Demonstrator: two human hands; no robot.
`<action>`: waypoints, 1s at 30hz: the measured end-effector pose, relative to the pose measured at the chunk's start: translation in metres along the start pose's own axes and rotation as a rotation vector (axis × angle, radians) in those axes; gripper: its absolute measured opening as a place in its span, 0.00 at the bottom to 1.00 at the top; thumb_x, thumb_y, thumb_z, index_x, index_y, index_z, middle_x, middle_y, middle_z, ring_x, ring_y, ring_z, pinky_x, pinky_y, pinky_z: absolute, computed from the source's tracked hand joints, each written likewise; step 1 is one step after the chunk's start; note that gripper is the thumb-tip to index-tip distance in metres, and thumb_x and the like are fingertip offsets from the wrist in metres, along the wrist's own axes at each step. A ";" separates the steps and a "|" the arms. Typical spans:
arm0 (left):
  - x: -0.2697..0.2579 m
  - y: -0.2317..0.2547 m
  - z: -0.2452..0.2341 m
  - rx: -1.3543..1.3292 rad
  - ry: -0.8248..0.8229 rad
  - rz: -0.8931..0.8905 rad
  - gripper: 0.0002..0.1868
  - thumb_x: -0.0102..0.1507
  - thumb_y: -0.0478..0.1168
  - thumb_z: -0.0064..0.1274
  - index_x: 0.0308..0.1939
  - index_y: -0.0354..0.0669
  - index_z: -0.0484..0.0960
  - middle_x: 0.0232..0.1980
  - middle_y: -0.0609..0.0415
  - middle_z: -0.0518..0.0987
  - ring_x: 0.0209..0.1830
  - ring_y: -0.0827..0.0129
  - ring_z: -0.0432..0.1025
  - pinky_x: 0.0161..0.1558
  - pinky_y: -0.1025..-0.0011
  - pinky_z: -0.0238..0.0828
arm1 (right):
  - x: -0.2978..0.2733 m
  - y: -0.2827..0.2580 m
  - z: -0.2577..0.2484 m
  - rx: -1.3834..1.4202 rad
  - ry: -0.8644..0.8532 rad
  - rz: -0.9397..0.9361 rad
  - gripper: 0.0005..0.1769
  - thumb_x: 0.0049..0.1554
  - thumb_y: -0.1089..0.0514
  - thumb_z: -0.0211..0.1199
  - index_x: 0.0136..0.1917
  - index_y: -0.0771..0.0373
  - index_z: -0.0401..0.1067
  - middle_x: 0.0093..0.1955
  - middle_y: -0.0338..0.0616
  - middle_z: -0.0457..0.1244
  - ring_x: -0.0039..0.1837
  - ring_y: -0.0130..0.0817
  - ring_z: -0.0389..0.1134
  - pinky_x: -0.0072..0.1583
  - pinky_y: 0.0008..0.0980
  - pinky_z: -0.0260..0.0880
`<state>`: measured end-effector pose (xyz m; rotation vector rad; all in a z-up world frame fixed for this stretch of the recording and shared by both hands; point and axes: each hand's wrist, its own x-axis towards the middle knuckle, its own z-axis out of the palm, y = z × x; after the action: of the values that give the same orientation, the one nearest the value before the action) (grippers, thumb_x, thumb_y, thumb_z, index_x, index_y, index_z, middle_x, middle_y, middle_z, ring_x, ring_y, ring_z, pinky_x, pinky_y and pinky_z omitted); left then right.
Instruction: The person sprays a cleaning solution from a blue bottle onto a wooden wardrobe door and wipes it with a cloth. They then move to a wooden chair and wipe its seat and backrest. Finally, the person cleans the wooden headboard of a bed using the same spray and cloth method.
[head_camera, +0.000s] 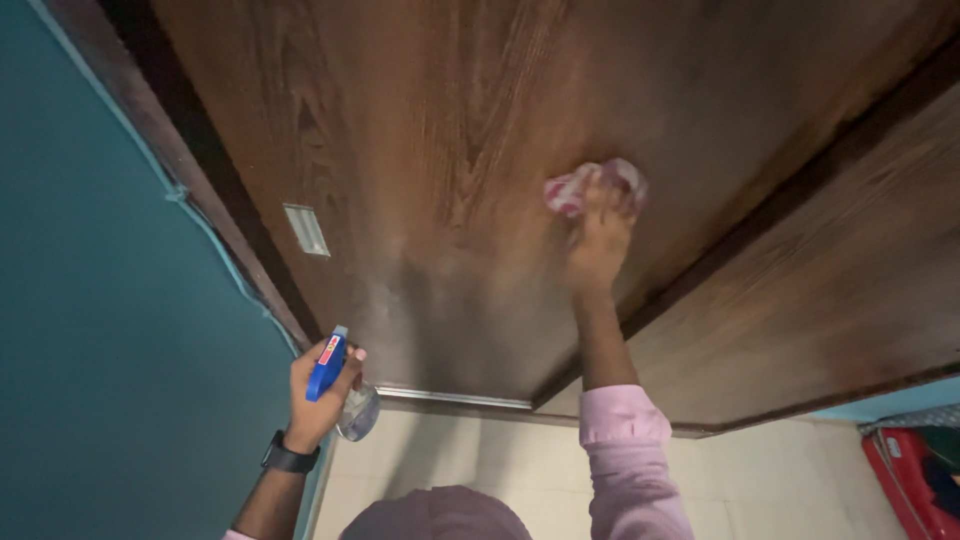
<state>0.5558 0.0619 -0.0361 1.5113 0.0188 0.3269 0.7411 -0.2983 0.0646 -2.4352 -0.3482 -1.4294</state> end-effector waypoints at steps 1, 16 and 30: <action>0.000 -0.001 0.002 -0.008 -0.001 0.010 0.08 0.64 0.37 0.60 0.35 0.36 0.78 0.25 0.57 0.76 0.23 0.77 0.71 0.28 0.76 0.67 | -0.003 0.009 -0.002 -0.012 0.027 -0.004 0.32 0.64 0.62 0.53 0.81 0.61 0.56 0.80 0.62 0.54 0.81 0.61 0.53 0.80 0.59 0.43; -0.016 0.001 0.010 -0.003 0.041 -0.011 0.08 0.63 0.37 0.60 0.35 0.36 0.79 0.25 0.57 0.76 0.23 0.76 0.71 0.28 0.76 0.66 | -0.017 -0.008 0.040 0.081 -0.010 0.120 0.31 0.70 0.53 0.50 0.82 0.63 0.51 0.82 0.63 0.48 0.83 0.67 0.46 0.81 0.61 0.36; 0.026 0.005 -0.032 -0.047 -0.093 0.021 0.10 0.63 0.39 0.61 0.35 0.37 0.78 0.26 0.58 0.75 0.24 0.77 0.70 0.28 0.76 0.68 | 0.013 -0.095 0.039 -0.055 -0.174 -0.078 0.31 0.65 0.53 0.56 0.80 0.56 0.58 0.73 0.54 0.59 0.72 0.52 0.61 0.78 0.61 0.45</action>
<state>0.5731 0.0986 -0.0287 1.4793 -0.0780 0.2711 0.7449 -0.1954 0.0700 -2.6248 -0.4527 -1.2756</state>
